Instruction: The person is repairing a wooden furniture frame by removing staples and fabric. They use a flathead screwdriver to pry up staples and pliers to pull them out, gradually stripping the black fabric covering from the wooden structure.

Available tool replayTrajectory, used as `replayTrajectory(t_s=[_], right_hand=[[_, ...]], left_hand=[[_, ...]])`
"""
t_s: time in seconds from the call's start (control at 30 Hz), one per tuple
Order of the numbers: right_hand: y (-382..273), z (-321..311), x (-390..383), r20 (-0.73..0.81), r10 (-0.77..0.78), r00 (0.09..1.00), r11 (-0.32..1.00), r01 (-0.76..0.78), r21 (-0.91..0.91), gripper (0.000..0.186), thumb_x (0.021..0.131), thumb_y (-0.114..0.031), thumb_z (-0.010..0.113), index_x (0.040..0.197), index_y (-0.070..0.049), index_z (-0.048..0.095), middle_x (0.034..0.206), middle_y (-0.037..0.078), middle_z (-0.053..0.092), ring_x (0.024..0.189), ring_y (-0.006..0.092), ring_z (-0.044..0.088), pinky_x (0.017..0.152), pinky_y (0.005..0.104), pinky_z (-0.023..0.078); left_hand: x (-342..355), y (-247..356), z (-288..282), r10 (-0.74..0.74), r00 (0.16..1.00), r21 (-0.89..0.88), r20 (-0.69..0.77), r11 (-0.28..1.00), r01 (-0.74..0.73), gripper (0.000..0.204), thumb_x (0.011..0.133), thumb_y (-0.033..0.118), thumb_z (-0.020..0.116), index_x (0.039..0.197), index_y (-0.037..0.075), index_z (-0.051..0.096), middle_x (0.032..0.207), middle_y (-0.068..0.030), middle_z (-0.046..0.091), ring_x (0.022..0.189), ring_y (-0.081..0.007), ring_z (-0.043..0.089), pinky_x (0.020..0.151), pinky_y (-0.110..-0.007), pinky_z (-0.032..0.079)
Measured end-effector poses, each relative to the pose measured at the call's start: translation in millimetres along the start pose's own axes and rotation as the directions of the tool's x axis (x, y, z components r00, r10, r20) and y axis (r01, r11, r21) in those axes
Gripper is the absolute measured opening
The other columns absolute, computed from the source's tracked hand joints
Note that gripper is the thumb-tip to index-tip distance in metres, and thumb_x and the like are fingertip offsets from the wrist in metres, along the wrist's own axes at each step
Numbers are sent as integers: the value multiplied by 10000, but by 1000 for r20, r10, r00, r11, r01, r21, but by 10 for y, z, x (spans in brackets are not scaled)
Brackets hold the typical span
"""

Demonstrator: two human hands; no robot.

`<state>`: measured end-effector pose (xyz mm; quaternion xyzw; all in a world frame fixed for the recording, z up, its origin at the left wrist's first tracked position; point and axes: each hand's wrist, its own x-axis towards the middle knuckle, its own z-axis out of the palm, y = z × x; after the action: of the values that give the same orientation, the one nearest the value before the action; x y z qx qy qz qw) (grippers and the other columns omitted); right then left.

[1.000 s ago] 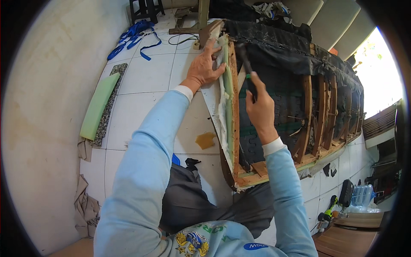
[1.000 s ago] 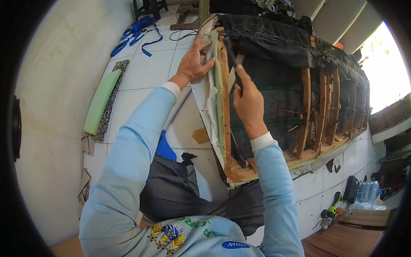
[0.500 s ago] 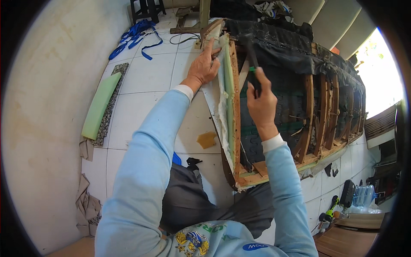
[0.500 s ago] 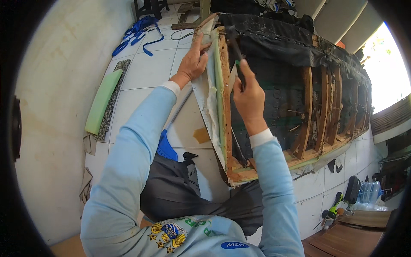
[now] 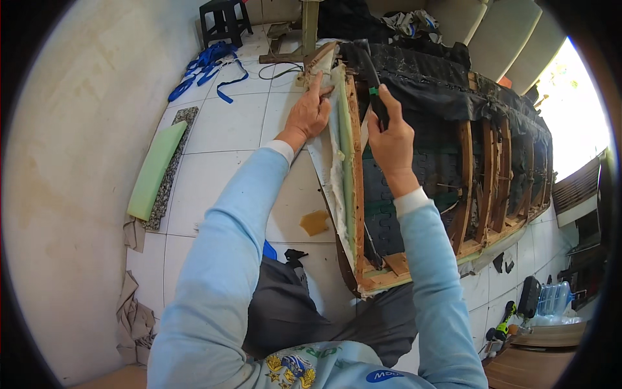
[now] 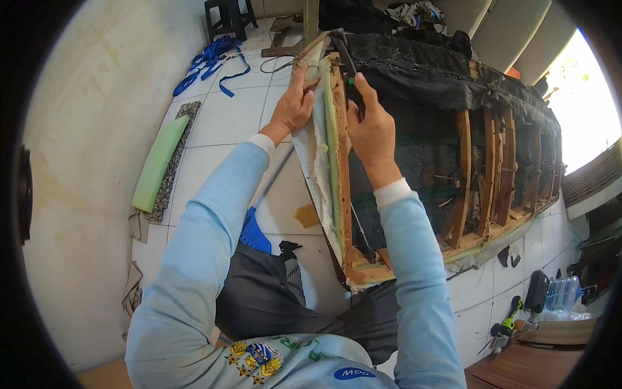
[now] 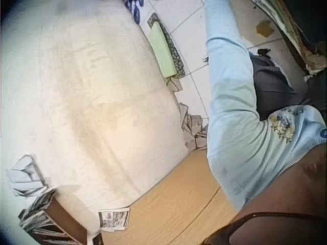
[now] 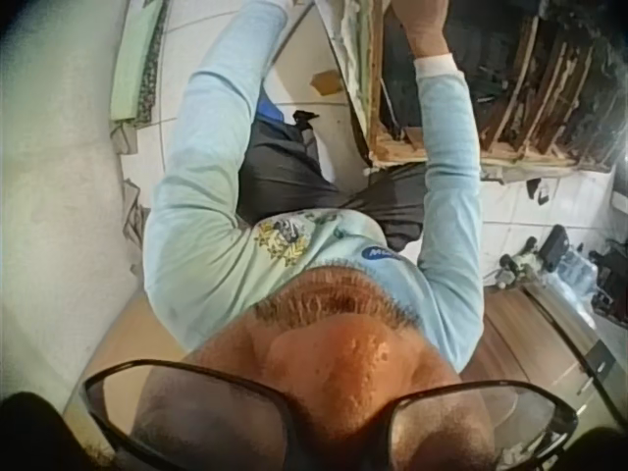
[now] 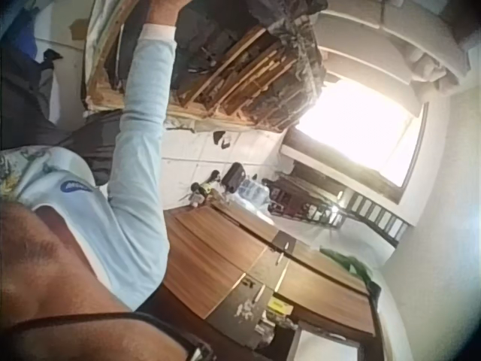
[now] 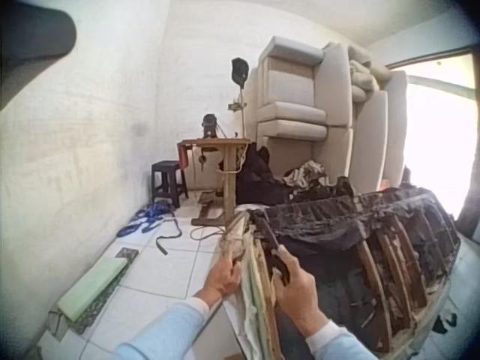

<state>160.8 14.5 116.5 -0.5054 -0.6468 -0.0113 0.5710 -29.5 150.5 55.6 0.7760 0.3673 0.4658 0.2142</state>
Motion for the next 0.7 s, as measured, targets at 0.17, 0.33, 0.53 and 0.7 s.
replayTrajectory(t_s=[0.17, 0.33, 0.53, 0.7], right_hand=[[-30, -96, 180, 234, 130, 963, 972, -78, -220, 586, 936, -87, 717, 1491, -248, 618, 973, 258, 774, 923, 494, 758, 785, 546, 580], [88, -56, 178, 330, 276, 903, 947, -197, -253, 567, 956, -52, 717, 1501, -176, 621, 1057, 275, 765, 933, 473, 765, 795, 447, 597], [-45, 17, 262, 233, 204, 951, 941, -125, -316, 557, 952, -58, 722, 1493, -147, 629, 1103, 282, 769, 1008, 457, 765, 834, 460, 608], [36, -43, 301, 190, 66, 979, 990, -41, -132, 638, 945, -81, 691, 1553, -240, 584, 1025, 271, 774, 977, 497, 747, 831, 562, 590]], left_hand=[[30, -76, 21, 49, 996, 29, -74, 998, -47, 789, 1024, 211, 503, 1734, 10, 225, 1404, -202, 740, 1278, -447, 672, 1140, -497, 499], [13, 5, 81, 9, 998, 16, -58, 1000, -8, 789, 1024, 210, 501, 1732, 2, 220, 1401, -197, 744, 1256, -462, 682, 1123, -497, 510], [-10, 38, 13, -20, 998, 27, -53, 999, 21, 776, 1036, 218, 501, 1727, -4, 227, 1398, -201, 746, 1273, -466, 678, 1115, -496, 514], [-35, -14, 8, -42, 998, 21, -36, 999, 43, 710, 1082, 230, 488, 1733, 52, 265, 1436, -219, 723, 1296, -461, 674, 1131, -470, 505]])
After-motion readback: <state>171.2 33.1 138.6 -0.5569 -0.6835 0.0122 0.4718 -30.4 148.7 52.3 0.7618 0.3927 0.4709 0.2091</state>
